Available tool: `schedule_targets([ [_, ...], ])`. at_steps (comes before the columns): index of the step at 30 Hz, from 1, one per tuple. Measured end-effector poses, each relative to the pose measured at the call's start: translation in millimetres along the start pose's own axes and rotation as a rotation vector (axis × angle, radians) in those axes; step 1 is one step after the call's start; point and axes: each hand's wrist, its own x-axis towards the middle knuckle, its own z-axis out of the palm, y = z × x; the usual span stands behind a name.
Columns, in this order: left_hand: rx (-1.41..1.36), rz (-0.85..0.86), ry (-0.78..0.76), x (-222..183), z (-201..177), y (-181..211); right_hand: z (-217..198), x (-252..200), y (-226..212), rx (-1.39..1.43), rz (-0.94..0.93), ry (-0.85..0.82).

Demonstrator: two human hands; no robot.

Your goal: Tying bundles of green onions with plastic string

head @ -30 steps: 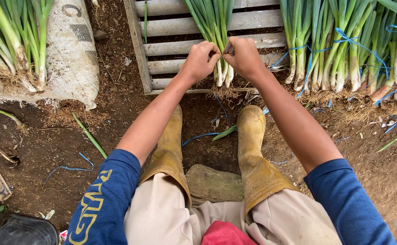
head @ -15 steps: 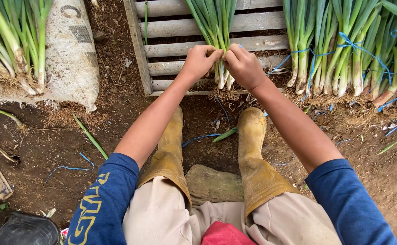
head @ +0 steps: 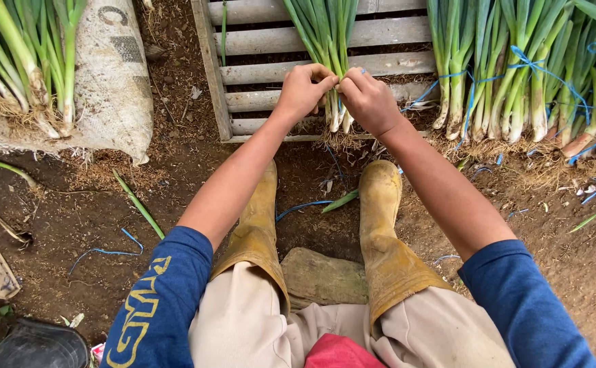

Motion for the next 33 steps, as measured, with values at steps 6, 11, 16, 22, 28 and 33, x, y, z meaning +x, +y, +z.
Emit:
schedule_targets([
  [6,0.226,0.155,0.187,-6,9,-30,-3,-11,-10,0.350,0.350,-0.003],
  [11,0.470,0.234,0.210,-5,9,-46,26,-36,-5,0.416,0.755,0.118],
  [16,0.453,0.172,0.227,-8,15,-41,33,-37,-6,0.490,0.859,0.146],
  [22,0.395,0.127,0.234,-2,20,-56,33,-30,-4,0.596,0.984,0.149],
  [28,0.097,0.012,0.136,3,10,-63,-50,32,-63,0.600,1.042,-0.084],
  [33,-0.039,-0.089,0.045,-19,17,-7,-46,21,-63,0.404,1.044,-0.265],
])
